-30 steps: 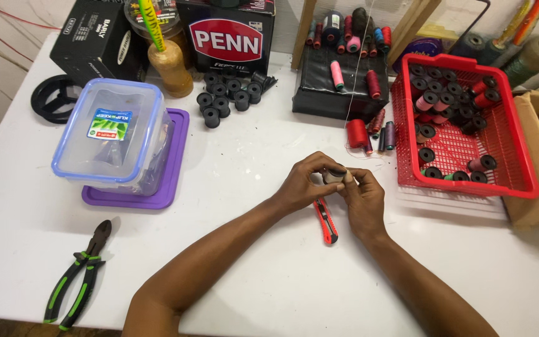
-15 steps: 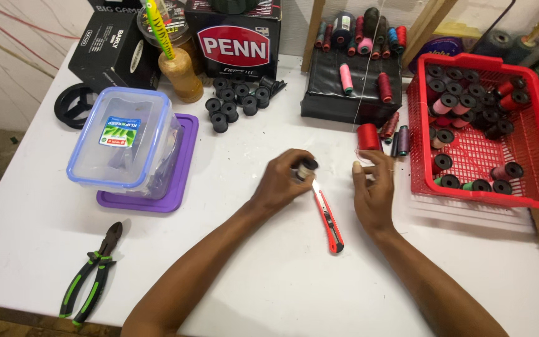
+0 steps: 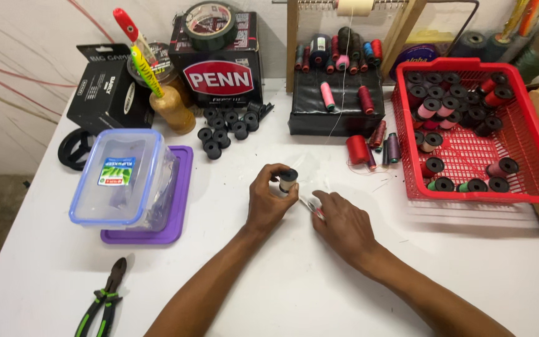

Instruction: The person winds fishing line from a spool onto a bobbin using a utility knife to cut the line. They then place the bobbin onto a wooden winder and continue winding the line.

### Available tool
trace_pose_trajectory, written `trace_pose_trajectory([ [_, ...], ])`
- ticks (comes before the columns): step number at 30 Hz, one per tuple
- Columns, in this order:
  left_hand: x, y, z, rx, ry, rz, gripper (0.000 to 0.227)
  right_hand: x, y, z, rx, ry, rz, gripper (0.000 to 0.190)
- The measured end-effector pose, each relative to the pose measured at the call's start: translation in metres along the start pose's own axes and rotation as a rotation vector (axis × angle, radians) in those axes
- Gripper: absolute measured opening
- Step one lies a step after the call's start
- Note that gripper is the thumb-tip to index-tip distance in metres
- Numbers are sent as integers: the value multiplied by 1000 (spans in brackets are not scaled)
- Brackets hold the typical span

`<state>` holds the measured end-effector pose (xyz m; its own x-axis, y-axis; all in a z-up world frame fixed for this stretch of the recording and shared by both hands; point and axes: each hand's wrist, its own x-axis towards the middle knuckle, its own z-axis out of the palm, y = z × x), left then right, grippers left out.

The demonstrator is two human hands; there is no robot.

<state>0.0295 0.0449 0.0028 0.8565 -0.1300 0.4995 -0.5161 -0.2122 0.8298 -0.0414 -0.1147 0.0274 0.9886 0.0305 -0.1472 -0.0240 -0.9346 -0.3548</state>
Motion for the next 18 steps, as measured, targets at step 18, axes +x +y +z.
trace_pose_trajectory([
  [18,1,7,-1,47,-128,47,28,20,-8,-31,1260,217,-40,26],
])
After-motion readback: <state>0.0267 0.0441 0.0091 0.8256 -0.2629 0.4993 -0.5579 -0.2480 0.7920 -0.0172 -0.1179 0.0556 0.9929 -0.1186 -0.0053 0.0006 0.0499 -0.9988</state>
